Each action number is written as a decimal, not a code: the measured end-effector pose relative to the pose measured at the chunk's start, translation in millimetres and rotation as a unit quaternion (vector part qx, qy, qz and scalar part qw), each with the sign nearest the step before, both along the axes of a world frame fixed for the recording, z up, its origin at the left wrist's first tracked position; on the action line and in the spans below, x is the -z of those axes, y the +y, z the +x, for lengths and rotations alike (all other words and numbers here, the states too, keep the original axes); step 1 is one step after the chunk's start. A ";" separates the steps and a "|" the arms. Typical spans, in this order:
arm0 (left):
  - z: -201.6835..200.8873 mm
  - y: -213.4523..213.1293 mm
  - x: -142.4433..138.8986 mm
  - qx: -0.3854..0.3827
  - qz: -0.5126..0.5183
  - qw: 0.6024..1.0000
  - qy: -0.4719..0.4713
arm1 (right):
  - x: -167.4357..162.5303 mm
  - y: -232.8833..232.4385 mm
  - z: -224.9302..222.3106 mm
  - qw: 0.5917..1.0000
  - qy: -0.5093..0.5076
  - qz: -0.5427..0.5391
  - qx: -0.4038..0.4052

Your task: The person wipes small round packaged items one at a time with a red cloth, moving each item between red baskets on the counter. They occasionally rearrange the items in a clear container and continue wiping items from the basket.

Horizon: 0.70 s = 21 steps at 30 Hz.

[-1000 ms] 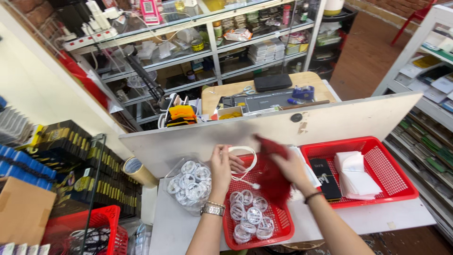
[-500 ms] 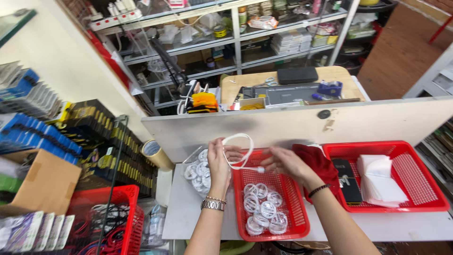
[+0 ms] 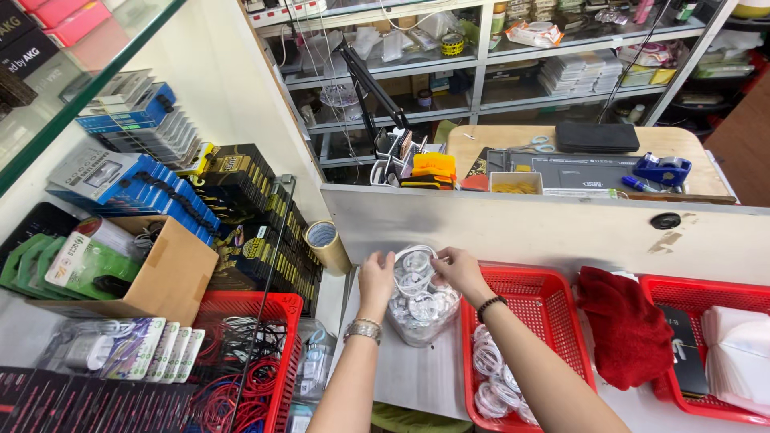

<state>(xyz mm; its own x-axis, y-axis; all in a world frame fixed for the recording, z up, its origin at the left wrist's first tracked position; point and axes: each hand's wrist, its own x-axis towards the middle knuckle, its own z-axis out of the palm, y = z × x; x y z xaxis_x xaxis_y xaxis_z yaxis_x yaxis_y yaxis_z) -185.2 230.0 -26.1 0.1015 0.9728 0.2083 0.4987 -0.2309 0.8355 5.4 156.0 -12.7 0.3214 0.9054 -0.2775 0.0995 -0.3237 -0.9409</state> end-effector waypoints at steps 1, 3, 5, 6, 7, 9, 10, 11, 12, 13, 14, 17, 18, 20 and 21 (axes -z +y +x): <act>1.3 -2.3 -0.7 -0.039 0.138 0.975 0.171 | -0.7 1.4 -1.4 0.999 -0.034 -0.019 0.009; 0.9 -18.0 -1.9 0.077 0.040 0.981 0.175 | -0.5 -2.4 -4.6 0.987 -0.162 0.011 0.015; 4.5 -33.0 -2.5 0.184 0.022 0.964 0.191 | 3.2 -12.2 -6.5 0.933 -0.344 0.101 0.013; 4.9 -43.6 -0.5 0.230 0.047 0.950 0.207 | 6.1 -17.4 -6.0 0.928 -0.357 0.108 0.012; 7.1 -51.9 1.7 0.276 0.070 0.933 0.222 | 9.9 -22.9 -5.4 0.922 -0.369 0.114 0.011; 13.9 -62.3 6.1 0.286 0.017 0.916 0.280 | 17.6 -28.7 -3.0 0.904 -0.407 0.129 -0.023; 17.2 -64.6 7.8 0.290 -0.007 0.906 0.309 | 21.1 -30.2 -1.9 0.889 -0.433 0.139 -0.055; 20.3 -65.4 9.0 0.290 -0.012 0.900 0.324 | 23.5 -30.7 -0.2 0.872 -0.459 0.148 -0.087; 22.9 -65.9 9.4 0.291 -0.019 0.894 0.340 | 24.7 -31.0 1.4 0.880 -0.443 0.138 -0.104; 24.8 -65.6 8.7 0.289 -0.027 0.888 0.356 | 24.0 -30.9 4.4 0.888 -0.425 0.130 -0.123; 26.5 -64.8 6.6 0.288 -0.037 0.888 0.358 | 21.4 -31.2 8.6 0.894 -0.407 0.123 -0.141; 32.4 -67.3 -7.5 0.253 -0.011 0.906 0.340 | 3.1 -44.6 32.8 0.952 -0.246 0.181 -0.018; 35.6 -71.0 -14.1 0.221 0.033 0.922 0.317 | -6.3 -51.4 45.4 0.964 -0.199 0.174 0.014; 46.1 -83.5 -26.7 0.193 0.100 0.948 0.234 | -24.9 -75.7 78.1 0.961 -0.202 0.170 0.077; 54.5 -92.4 -31.6 0.196 0.124 0.957 0.172 | -33.2 -89.4 95.2 0.946 -0.255 0.173 0.105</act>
